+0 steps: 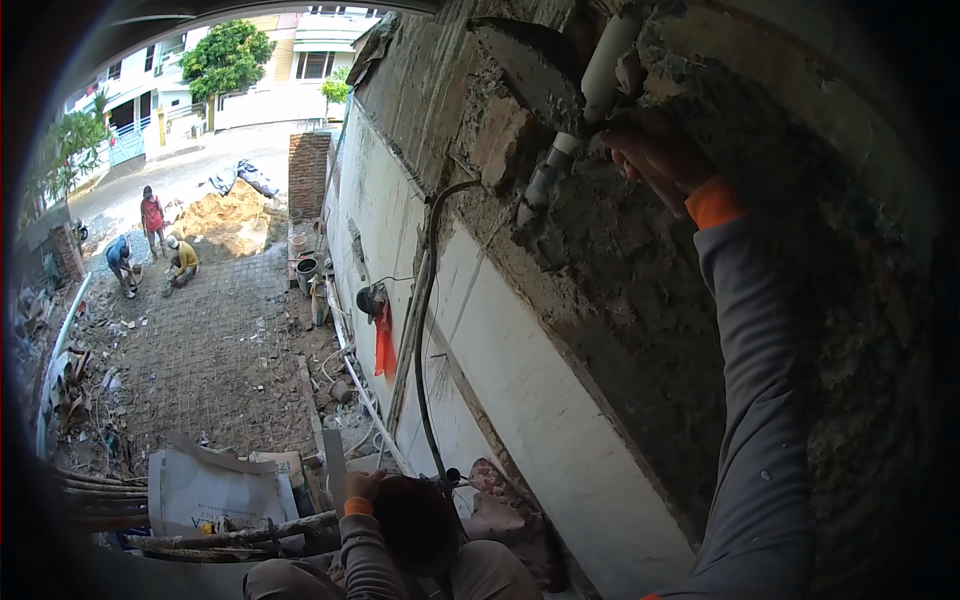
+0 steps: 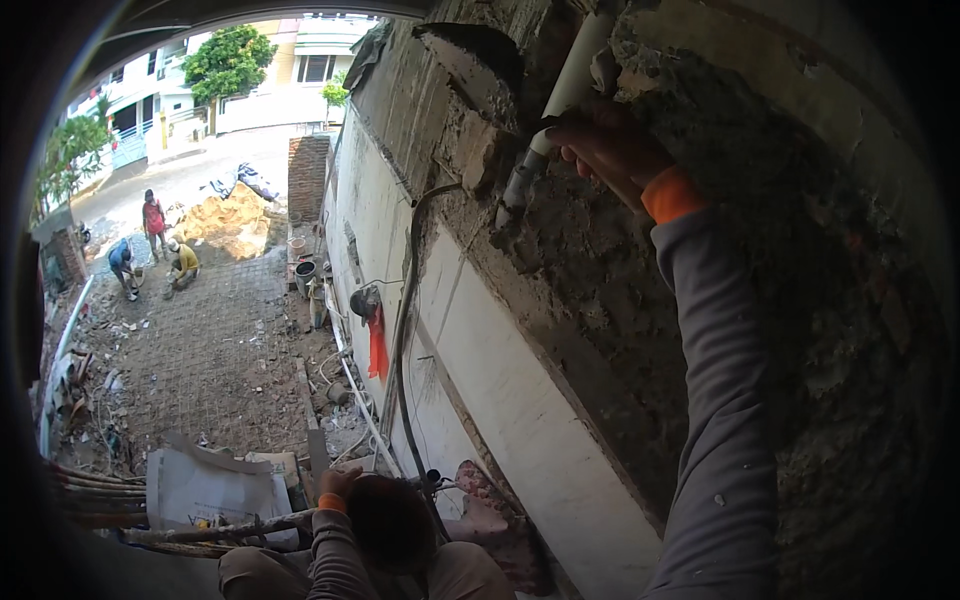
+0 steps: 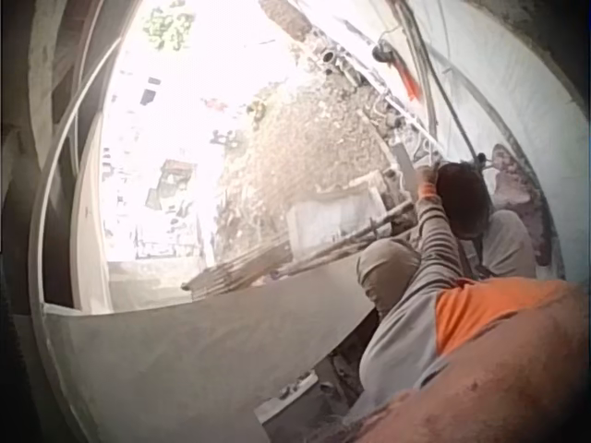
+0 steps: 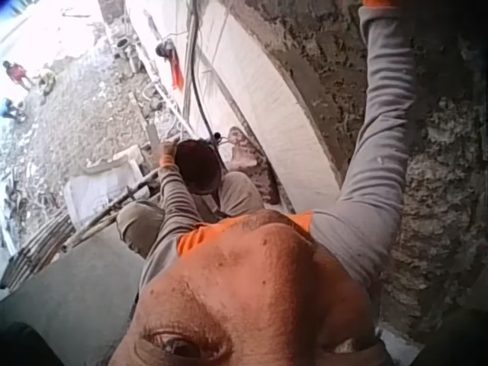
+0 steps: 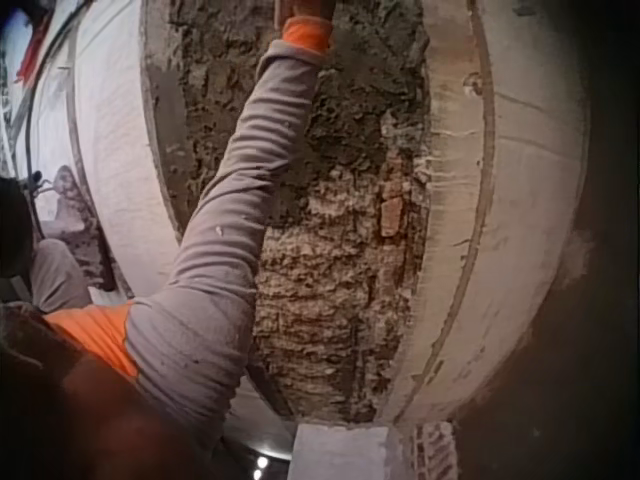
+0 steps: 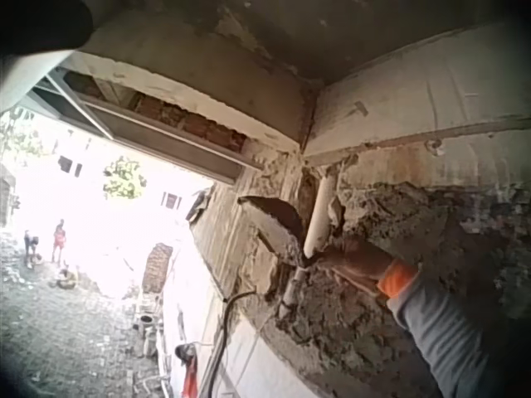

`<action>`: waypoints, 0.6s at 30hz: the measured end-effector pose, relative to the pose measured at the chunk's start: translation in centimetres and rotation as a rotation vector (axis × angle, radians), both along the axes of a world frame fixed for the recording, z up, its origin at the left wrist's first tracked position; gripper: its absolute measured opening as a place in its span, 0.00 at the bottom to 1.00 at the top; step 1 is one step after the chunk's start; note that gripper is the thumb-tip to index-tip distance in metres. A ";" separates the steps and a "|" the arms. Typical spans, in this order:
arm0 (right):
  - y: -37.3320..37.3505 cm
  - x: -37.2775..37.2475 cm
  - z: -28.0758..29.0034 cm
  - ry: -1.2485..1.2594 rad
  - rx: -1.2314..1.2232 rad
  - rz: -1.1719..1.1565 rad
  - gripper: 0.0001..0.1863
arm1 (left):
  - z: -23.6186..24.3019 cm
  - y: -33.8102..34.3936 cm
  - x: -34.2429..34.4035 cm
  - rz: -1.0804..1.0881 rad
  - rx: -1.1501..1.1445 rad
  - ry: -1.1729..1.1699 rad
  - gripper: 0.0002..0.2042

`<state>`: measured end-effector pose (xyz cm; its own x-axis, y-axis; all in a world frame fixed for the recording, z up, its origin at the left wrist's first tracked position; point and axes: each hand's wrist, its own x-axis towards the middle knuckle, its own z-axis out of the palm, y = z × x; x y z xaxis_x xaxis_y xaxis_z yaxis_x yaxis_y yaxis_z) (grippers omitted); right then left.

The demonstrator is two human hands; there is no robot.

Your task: The person plasters an exposed wall by scooping mortar from a bucket with a trowel and applying it onto the wall surface.

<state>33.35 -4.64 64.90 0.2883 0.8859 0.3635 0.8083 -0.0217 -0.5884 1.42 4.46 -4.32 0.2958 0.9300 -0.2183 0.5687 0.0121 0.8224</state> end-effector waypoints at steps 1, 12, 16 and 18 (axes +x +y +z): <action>0.7 1.8 1.2 0.044 0.003 -0.124 0.14 | 0.1 0.1 0.4 -0.030 -0.018 0.027 0.25; -5.0 10.0 2.8 -0.327 0.193 -0.673 0.27 | 4.5 -0.7 1.1 -0.129 -0.153 0.111 0.26; -8.9 4.0 -3.4 -0.264 -0.004 -0.651 0.31 | 4.5 -1.0 1.2 -0.133 -0.158 0.112 0.27; -11.5 2.8 -9.2 -0.314 -0.119 -0.579 0.33 | 4.0 -0.9 1.2 -0.130 -0.130 0.134 0.28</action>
